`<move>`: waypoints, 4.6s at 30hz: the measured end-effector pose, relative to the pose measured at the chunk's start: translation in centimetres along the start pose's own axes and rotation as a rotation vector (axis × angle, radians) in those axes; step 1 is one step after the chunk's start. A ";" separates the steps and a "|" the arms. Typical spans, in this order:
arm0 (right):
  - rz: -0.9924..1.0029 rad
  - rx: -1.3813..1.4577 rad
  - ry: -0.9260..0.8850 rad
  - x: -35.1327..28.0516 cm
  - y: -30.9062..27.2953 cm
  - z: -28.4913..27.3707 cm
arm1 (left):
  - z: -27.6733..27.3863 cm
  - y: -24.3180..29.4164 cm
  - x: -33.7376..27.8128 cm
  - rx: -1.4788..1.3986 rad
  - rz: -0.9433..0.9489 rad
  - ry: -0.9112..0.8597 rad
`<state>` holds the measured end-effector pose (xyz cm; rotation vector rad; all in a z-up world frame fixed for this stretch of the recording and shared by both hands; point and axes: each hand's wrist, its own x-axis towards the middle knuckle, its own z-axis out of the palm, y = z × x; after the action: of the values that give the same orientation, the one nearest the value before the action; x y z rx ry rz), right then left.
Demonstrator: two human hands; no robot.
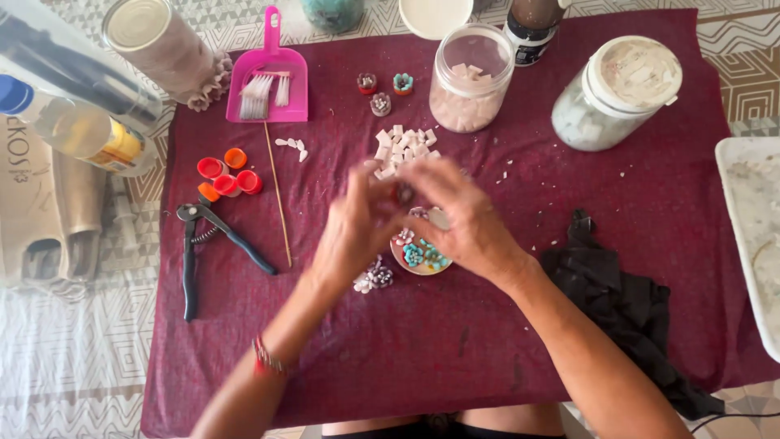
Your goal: Decorating a textured cylindrical container by applying adhesive with a syringe and placing small artificial flowers and beads.
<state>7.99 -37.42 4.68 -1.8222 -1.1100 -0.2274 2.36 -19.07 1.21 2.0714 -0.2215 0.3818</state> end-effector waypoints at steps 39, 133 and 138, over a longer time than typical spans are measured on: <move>0.107 0.152 0.008 -2.2 0.7 2.3 | -0.3 -2.3 -3.2 -0.948 -0.224 -0.003; 0.034 0.141 -0.052 -0.3 -1.6 -0.1 | 0.7 -1.8 -3.4 -1.083 -0.297 -0.011; 0.279 0.114 -0.015 0.2 -0.7 -3.8 | -2.6 1.5 -2.2 -0.398 -0.113 0.047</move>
<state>8.72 -40.24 7.27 -1.8529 -0.8482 0.0133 -0.63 -17.62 2.84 1.6728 -0.1384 0.2906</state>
